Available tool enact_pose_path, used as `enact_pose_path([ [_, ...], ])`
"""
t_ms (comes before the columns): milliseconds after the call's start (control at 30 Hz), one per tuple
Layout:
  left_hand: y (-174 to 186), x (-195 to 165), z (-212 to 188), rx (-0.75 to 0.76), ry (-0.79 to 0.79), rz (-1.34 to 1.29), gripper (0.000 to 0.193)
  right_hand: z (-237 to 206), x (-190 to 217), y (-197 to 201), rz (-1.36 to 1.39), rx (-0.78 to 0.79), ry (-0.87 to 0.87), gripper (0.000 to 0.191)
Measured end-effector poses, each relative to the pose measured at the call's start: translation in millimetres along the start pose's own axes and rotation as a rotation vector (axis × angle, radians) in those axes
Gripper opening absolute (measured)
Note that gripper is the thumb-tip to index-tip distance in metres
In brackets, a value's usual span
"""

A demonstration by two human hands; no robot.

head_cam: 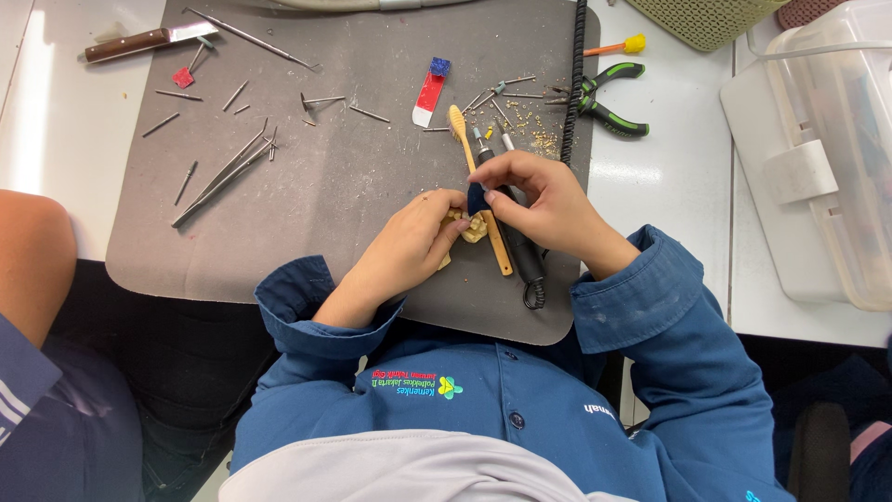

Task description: The person uses a rotary handpiece to grind and smooth a yellow dental prosthesis held in the left hand. They switch between manual sanding and powered grinding, rotating the prosthesis to access different surfaces. The person also adjusts the rotary tool's burr during the process.

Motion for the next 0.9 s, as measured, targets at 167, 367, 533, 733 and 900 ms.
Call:
enact_pose_path([
  [167, -1.0, 3.3, -0.3, 0.007, 0.006, 0.007, 0.021, 1.0, 2.2, -2.4, -0.018, 0.024, 0.032, 0.017],
  [367, -3.0, 3.9, -0.2, 0.023, -0.022, 0.000, 0.025, 2.0, 13.1, -3.6, -0.174, 0.093, 0.147, 0.017],
  [533, -4.0, 4.6, 0.3, 0.039, 0.013, -0.012, 0.027, 2.3, 17.7, -4.3, -0.165, 0.098, 0.164, 0.015],
  [733, -4.8, 6.3, 0.4, 0.051, -0.002, -0.014, 0.030, 2.2, 25.0, -8.2, -0.242, 0.153, 0.279, 0.017],
  [900, -7.2, 10.3, 0.0, 0.061, 0.007, -0.018, 0.028, 1.3, 27.8, -10.8, -0.274, 0.176, 0.313, 0.018],
])
Point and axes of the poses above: each hand's wrist, its own z-axis towards the middle knuckle, its own y-axis out of the back of the hand, x = y × z, the point moved 4 cm from there along z, towards the middle knuckle, and after that the axes turned 13 degrees about z, right-handed, at the moved point
